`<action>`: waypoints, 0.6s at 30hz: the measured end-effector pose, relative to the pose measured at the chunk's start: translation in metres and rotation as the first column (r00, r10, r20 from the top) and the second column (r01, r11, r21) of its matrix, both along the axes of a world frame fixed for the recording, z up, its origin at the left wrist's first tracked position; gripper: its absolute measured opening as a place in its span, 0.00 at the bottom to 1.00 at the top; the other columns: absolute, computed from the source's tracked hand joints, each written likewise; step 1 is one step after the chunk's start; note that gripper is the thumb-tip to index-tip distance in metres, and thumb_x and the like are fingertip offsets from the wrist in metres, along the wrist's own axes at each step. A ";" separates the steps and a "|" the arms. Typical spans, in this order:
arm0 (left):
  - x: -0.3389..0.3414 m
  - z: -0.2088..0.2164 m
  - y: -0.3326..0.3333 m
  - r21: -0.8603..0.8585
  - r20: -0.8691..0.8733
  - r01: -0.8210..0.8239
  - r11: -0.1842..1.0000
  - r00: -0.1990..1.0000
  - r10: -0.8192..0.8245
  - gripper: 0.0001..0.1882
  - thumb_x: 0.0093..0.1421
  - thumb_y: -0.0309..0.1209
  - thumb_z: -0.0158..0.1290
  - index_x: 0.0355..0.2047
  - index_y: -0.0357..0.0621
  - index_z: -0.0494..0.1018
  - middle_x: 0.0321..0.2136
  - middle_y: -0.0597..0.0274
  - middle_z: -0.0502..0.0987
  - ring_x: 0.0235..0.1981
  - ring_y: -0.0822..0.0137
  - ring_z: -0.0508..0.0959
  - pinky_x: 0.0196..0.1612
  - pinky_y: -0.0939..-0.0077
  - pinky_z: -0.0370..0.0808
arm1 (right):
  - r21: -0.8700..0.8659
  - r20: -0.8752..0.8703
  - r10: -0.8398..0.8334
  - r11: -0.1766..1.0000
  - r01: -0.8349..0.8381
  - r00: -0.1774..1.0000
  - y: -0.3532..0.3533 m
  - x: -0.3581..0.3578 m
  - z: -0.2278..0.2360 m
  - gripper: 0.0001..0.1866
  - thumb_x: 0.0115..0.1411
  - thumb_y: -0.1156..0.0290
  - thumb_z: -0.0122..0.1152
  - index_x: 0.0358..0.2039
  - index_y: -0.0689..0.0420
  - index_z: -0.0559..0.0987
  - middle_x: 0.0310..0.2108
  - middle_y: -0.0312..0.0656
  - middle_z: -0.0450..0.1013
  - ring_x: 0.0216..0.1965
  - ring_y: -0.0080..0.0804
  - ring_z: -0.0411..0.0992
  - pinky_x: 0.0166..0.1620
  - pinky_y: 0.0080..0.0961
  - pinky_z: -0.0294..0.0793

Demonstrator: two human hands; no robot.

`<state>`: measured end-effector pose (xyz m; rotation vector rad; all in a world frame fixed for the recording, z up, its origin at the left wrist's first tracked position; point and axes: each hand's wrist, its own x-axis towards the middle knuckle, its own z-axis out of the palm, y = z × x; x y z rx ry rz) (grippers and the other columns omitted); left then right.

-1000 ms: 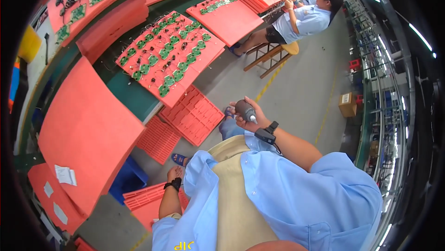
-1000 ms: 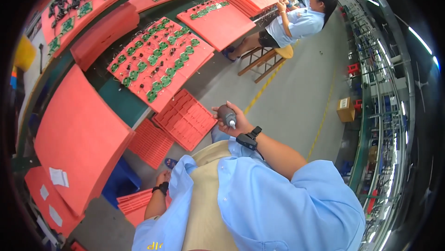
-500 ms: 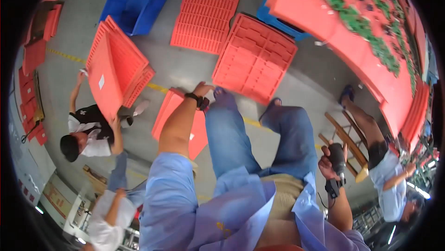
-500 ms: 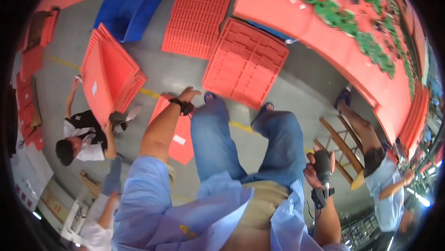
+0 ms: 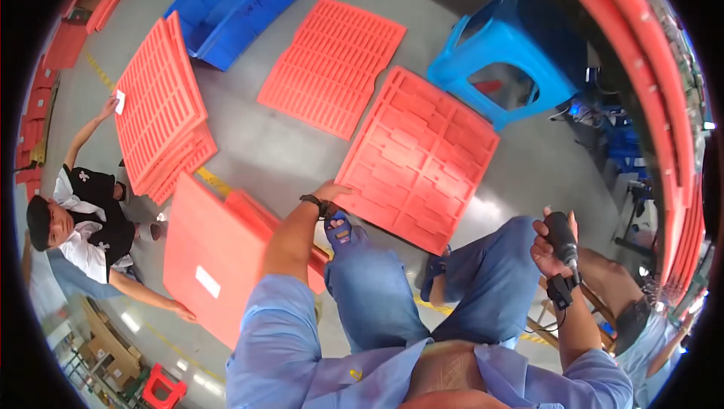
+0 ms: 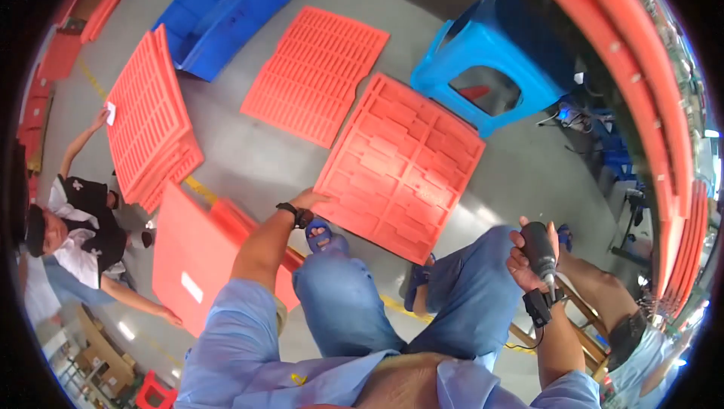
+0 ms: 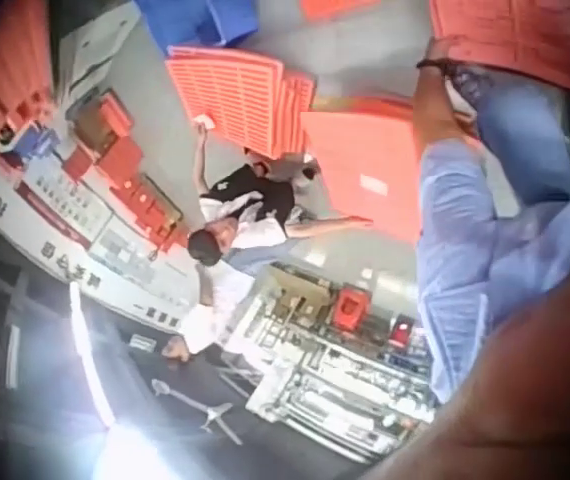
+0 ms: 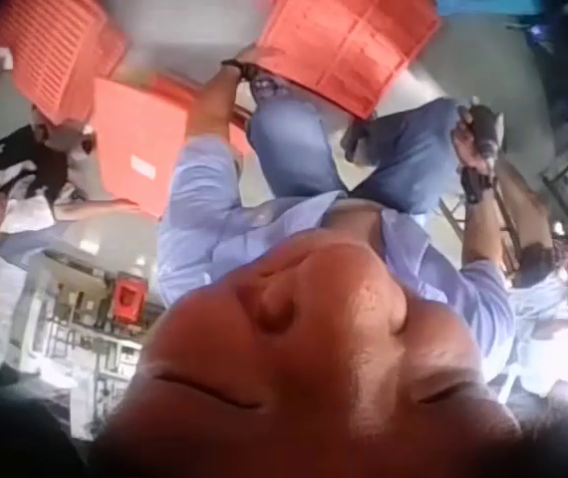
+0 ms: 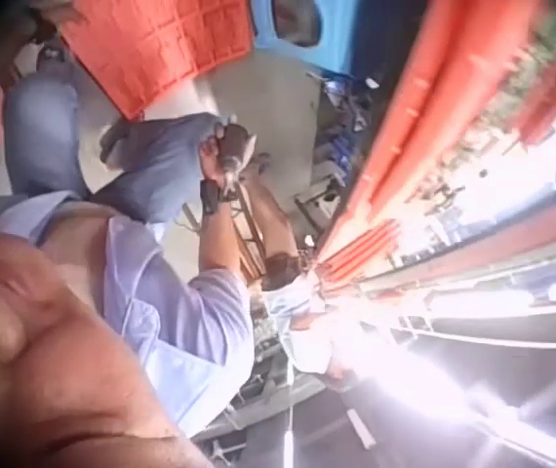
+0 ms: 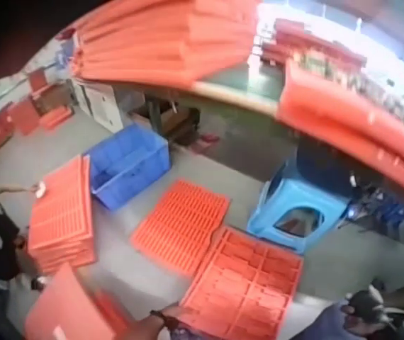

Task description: The person moves a bottle and a pile of green components aside, picks up a black bottle, and walks to a different workstation. There, the person moves pink foam trays and applies glue from the bottle onto the circuit boards.

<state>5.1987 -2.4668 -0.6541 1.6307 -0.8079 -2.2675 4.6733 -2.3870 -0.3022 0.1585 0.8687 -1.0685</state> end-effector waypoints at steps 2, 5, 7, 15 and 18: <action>0.005 0.022 0.024 0.148 -0.373 -0.130 0.980 0.911 0.177 0.44 0.55 0.35 0.70 0.67 0.33 0.63 0.59 0.47 0.75 0.58 0.58 0.76 0.57 0.61 0.76 | -0.026 0.019 0.050 0.998 -0.050 0.999 -0.001 0.015 0.044 0.38 0.70 0.33 0.42 0.62 0.53 0.72 0.36 0.43 0.69 0.18 0.34 0.67 0.23 0.31 0.68; 0.002 0.057 0.039 -0.188 0.192 -0.200 0.962 0.953 0.236 0.40 0.55 0.30 0.67 0.65 0.28 0.65 0.58 0.44 0.77 0.59 0.54 0.76 0.61 0.63 0.74 | -0.097 0.071 0.099 0.991 -0.091 0.993 0.010 0.033 0.068 0.38 0.70 0.33 0.41 0.60 0.54 0.74 0.34 0.42 0.68 0.16 0.31 0.65 0.22 0.29 0.68; -0.004 0.134 0.051 -0.247 0.121 -0.131 0.960 0.979 0.165 0.44 0.54 0.30 0.67 0.68 0.28 0.61 0.60 0.44 0.75 0.61 0.54 0.75 0.63 0.63 0.72 | 0.034 0.006 0.043 0.999 -0.043 0.999 0.047 0.014 0.082 0.38 0.70 0.32 0.40 0.61 0.54 0.73 0.34 0.43 0.68 0.16 0.32 0.65 0.21 0.31 0.67; 0.212 0.166 -0.091 -0.422 0.073 -0.183 0.888 0.969 0.235 0.37 0.58 0.28 0.63 0.66 0.35 0.64 0.55 0.55 0.78 0.56 0.62 0.78 0.61 0.65 0.74 | -0.231 0.118 0.096 0.971 -0.067 0.988 0.057 0.016 -0.097 0.38 0.71 0.33 0.39 0.62 0.55 0.70 0.35 0.45 0.68 0.17 0.35 0.67 0.20 0.33 0.67; 0.219 0.139 -0.150 -0.390 0.096 -0.201 0.898 0.962 0.257 0.34 0.59 0.29 0.64 0.64 0.35 0.66 0.55 0.57 0.78 0.52 0.61 0.80 0.55 0.66 0.77 | -0.192 0.078 0.021 0.981 -0.005 0.997 0.088 -0.012 -0.100 0.38 0.71 0.34 0.39 0.62 0.55 0.69 0.36 0.45 0.68 0.18 0.35 0.68 0.21 0.33 0.68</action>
